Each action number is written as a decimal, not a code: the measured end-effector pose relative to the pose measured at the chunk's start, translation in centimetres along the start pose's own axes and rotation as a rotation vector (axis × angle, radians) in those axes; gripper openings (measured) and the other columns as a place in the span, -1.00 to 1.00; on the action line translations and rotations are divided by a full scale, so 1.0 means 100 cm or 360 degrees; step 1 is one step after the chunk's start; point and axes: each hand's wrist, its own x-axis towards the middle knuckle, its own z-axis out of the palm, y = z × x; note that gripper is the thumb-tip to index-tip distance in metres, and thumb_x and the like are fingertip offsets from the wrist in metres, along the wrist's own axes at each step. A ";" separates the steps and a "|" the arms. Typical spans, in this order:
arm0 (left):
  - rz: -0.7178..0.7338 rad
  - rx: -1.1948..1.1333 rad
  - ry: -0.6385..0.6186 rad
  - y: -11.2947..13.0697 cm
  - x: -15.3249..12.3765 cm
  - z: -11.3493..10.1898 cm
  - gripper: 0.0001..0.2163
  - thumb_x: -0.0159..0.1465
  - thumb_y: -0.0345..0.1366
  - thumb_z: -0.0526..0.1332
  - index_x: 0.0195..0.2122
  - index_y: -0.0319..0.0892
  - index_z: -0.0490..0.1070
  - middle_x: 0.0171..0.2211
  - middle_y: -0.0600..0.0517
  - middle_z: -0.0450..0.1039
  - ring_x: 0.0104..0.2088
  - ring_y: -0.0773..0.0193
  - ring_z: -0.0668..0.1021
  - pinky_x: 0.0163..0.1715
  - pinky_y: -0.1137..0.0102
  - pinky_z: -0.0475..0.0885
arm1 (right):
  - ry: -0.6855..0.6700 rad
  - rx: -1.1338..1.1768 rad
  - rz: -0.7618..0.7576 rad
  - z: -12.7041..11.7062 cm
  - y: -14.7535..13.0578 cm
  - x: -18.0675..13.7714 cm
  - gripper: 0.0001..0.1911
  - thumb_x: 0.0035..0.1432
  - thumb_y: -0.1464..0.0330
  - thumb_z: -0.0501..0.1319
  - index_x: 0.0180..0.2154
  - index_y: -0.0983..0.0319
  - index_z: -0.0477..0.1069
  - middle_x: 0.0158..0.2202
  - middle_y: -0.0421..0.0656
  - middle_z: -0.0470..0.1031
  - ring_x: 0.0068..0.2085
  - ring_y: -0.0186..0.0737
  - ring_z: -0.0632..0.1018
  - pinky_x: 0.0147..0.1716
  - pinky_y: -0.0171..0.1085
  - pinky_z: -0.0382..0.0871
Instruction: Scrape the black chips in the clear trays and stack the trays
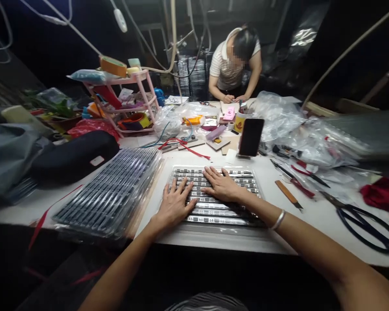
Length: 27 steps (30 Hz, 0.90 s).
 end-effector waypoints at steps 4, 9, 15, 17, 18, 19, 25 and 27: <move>0.0056 -0.0010 0.0004 -0.013 0.000 0.006 -0.45 0.31 0.05 -0.09 0.26 -0.08 0.09 0.31 -0.01 -0.01 0.29 -0.16 0.00 0.20 -0.07 -0.04 | 0.0092 -0.0055 0.0257 0.001 0.021 -0.033 -0.24 0.23 -0.08 -0.24 0.30 0.23 -0.09 0.34 -0.12 -0.20 0.32 -0.11 -0.12 0.25 -0.02 -0.17; 0.0068 0.0028 -0.0022 -0.016 0.001 0.010 -0.46 0.34 -0.01 -0.12 0.27 -0.17 0.08 0.30 -0.03 -0.03 0.30 -0.12 0.00 0.21 -0.01 -0.02 | 0.0223 -0.0144 0.0645 0.007 0.047 -0.083 -0.32 0.31 0.10 -0.29 0.27 0.41 0.00 0.31 0.03 -0.06 0.31 -0.05 -0.03 0.21 -0.01 -0.04; -0.0007 -0.0009 -0.0018 -0.010 0.003 0.008 -0.48 0.34 -0.05 -0.07 0.26 -0.19 0.10 0.30 -0.05 -0.02 0.30 -0.12 -0.01 0.22 -0.02 -0.04 | 0.0180 -0.0238 0.0571 -0.004 0.051 -0.086 -0.47 0.32 0.25 -0.18 0.21 0.35 0.13 0.26 0.02 0.11 0.26 -0.08 0.14 0.14 -0.09 0.10; -0.0021 -0.0081 -0.0025 -0.017 0.001 0.009 -0.49 0.35 -0.09 -0.06 0.25 -0.24 0.11 0.30 -0.10 -0.01 0.30 -0.08 0.02 0.22 0.02 -0.01 | 0.0135 -0.0289 0.0501 -0.016 0.052 -0.085 -0.55 0.29 0.42 -0.16 0.12 0.33 0.26 0.17 0.04 0.28 0.17 -0.10 0.29 0.08 -0.13 0.15; -0.0054 -0.0123 -0.0016 -0.022 0.000 0.010 -0.51 0.35 -0.13 -0.05 0.24 -0.27 0.12 0.29 -0.14 -0.01 0.29 -0.07 0.03 0.22 0.03 0.02 | 0.0106 -0.0320 0.0466 -0.022 0.052 -0.083 -0.57 0.25 0.50 -0.16 0.04 0.34 0.34 0.08 0.06 0.37 0.09 -0.11 0.38 0.04 -0.15 0.18; -0.0093 -0.0173 -0.0003 -0.028 -0.002 0.011 -0.53 0.35 -0.16 -0.05 0.23 -0.29 0.14 0.29 -0.16 0.00 0.29 -0.06 0.04 0.21 0.04 0.06 | 0.0072 -0.0350 0.0434 -0.029 0.054 -0.081 -0.58 0.21 0.56 -0.14 -0.06 0.36 0.40 -0.03 0.08 0.45 -0.01 -0.11 0.45 -0.02 -0.17 0.21; -0.0140 -0.0468 0.0050 -0.047 -0.010 0.015 -0.56 0.32 -0.22 0.01 0.20 -0.25 0.18 0.29 -0.15 0.00 0.30 -0.02 0.00 0.20 0.04 0.11 | -0.0183 -0.0436 0.0223 -0.059 0.073 -0.043 -0.75 0.05 0.61 0.04 -0.35 0.31 0.46 -0.32 0.02 0.51 -0.33 -0.15 0.49 -0.41 -0.27 0.21; -0.0134 -0.0499 0.0065 -0.046 -0.011 0.016 -0.56 0.32 -0.23 0.01 0.20 -0.26 0.18 0.29 -0.16 0.01 0.30 -0.03 -0.02 0.21 0.01 0.09 | -0.0253 -0.0437 0.0165 -0.060 0.078 -0.031 -0.79 -0.02 0.62 0.10 -0.40 0.31 0.45 -0.39 0.00 0.50 -0.39 -0.17 0.48 -0.46 -0.28 0.17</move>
